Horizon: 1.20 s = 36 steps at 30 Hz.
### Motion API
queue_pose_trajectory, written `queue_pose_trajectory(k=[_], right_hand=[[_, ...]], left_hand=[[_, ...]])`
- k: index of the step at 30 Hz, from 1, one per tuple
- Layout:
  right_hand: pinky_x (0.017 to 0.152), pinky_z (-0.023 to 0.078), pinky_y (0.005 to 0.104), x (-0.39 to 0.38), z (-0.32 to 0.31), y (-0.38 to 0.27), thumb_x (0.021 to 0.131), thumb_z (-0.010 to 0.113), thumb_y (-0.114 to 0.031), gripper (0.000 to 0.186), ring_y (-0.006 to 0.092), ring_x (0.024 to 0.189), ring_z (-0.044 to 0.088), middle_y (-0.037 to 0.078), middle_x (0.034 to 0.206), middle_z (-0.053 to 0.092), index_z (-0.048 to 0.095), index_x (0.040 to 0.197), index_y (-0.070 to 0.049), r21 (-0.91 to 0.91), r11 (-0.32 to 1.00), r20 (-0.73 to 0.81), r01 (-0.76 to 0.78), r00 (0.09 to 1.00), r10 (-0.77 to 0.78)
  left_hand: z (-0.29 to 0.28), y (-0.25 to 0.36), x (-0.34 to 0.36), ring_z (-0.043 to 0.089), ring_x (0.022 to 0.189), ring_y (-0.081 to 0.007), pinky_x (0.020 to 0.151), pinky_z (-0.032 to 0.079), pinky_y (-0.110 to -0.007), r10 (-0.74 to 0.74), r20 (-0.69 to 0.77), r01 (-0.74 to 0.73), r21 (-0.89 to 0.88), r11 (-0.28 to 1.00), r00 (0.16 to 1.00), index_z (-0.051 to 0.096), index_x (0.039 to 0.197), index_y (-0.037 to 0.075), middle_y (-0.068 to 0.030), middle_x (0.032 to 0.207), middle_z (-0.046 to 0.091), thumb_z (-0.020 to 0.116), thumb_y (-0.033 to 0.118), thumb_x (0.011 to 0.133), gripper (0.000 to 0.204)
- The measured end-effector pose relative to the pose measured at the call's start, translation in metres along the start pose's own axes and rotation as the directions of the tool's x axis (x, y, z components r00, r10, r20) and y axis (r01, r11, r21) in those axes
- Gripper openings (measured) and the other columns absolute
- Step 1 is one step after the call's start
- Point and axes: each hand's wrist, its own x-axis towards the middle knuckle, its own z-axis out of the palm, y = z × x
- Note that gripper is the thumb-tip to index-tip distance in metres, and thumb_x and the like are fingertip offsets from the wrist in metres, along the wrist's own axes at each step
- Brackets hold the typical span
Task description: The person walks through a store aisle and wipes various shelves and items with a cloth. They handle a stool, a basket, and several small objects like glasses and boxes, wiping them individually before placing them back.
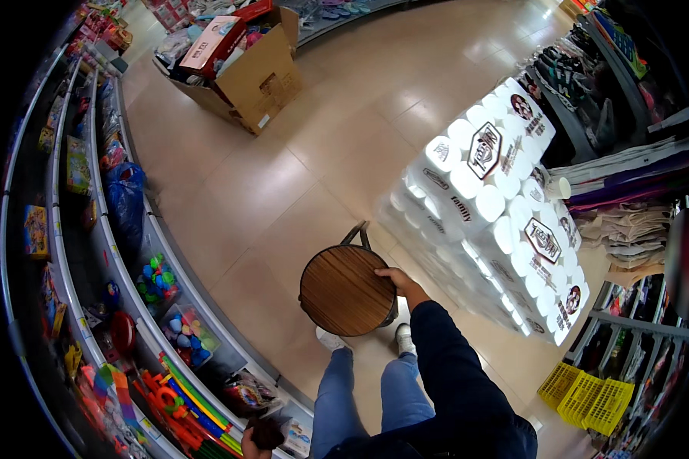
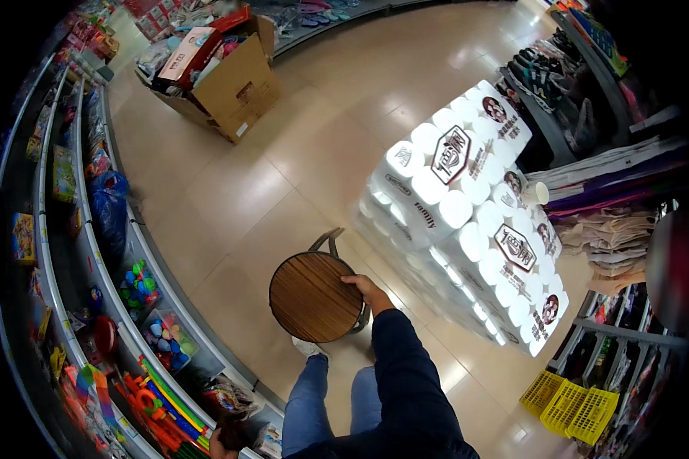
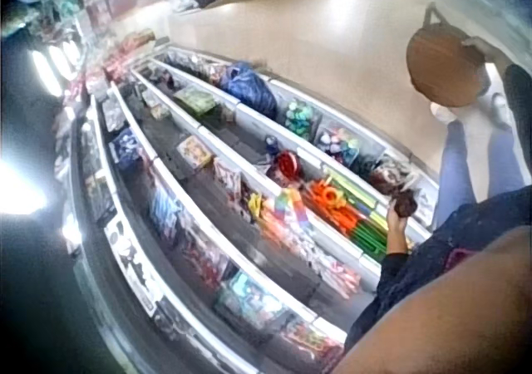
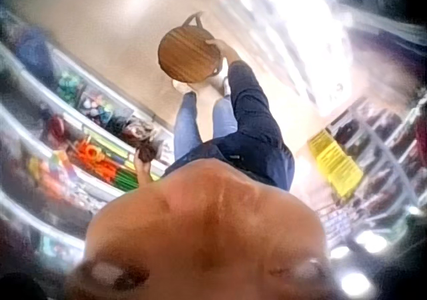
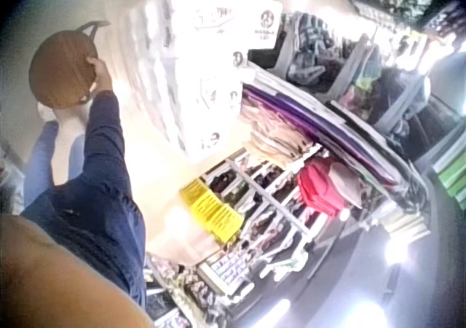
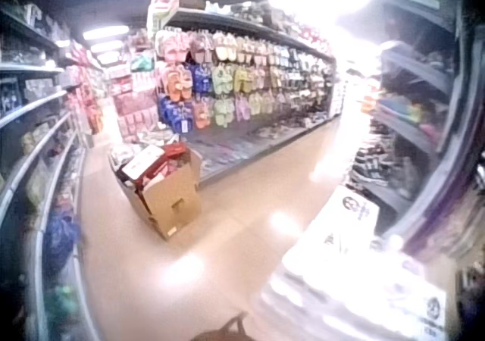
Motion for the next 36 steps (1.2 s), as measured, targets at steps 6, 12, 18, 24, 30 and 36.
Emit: queue_pose_trajectory(k=[6,12,18,24,30,36], right_hand=[[0.078,0.047,0.0353,-0.002,-0.054,0.015,0.073,0.071,-0.032,0.050,0.0258,0.085,0.064,0.018,0.096,0.067,0.064,0.104,0.006,-0.519,0.830,-0.358,0.205,0.830,-0.429],[0.064,0.048,0.0383,-0.036,-0.052,0.014,0.078,0.066,-0.033,0.040,0.0267,0.071,0.062,0.014,0.080,0.065,0.066,0.100,0.000,-0.744,0.665,-0.265,0.070,0.882,-0.389],[0.066,0.050,0.0433,-0.041,-0.032,0.039,0.080,0.050,-0.023,0.021,0.0316,0.074,0.062,0.011,0.080,0.067,0.067,0.073,-0.012,-0.761,-0.545,0.610,0.353,0.677,-0.413],[0.081,0.048,0.0497,-0.083,0.026,0.038,0.091,0.040,-0.037,0.039,0.0403,0.087,0.061,0.022,0.095,0.064,0.065,0.103,-0.009,-0.940,-0.269,0.293,0.212,0.905,-0.309],[0.086,0.046,0.0465,-0.082,0.002,0.031,0.087,0.046,-0.029,0.034,0.0353,0.097,0.062,0.023,0.105,0.063,0.068,0.101,-0.007,-0.883,-0.470,0.085,0.008,0.986,-0.143],[0.085,0.047,0.0425,-0.131,0.200,-0.007,0.080,0.053,-0.023,0.027,0.0333,0.092,0.063,0.019,0.097,0.066,0.069,0.094,-0.006,-0.989,-0.142,0.118,0.047,0.829,-0.547]], left_hand=[[0.071,-0.001,-0.023,0.060,0.082,-0.0215,0.079,0.051,-0.034,-0.125,-0.009,0.124,-0.080,0.989,0.992,0.054,0.106,-0.003,-0.0110,0.091,0.061,0.046,0.021,0.091,0.030],[0.057,-0.015,-0.011,0.058,0.071,-0.0202,0.063,0.046,-0.037,-0.111,0.092,0.122,-0.121,0.985,0.990,0.058,0.089,0.001,-0.0100,0.079,0.059,0.048,0.020,0.085,0.022],[0.092,-0.010,-0.015,0.059,0.078,-0.0265,0.069,0.048,-0.042,-0.045,0.176,0.073,-0.156,0.985,0.983,0.057,0.096,0.002,-0.0133,0.088,0.060,0.047,0.021,0.085,0.025],[0.112,0.024,0.003,0.060,0.085,-0.0327,0.075,0.050,-0.048,0.049,0.267,0.017,-0.238,0.971,0.963,0.056,0.104,0.003,-0.0167,0.097,0.061,0.046,0.022,0.084,0.030],[0.148,0.136,0.019,0.061,0.094,-0.0401,0.082,0.050,-0.054,0.072,0.390,0.043,-0.278,0.960,0.918,0.053,0.113,0.004,-0.0195,0.105,0.062,0.042,0.022,0.086,0.034],[0.184,0.322,-0.016,0.062,0.096,-0.0361,0.086,0.050,-0.048,0.297,0.501,-0.235,-0.183,0.954,0.813,0.052,0.113,-0.001,-0.0198,0.105,0.062,0.042,0.021,0.084,0.038]])
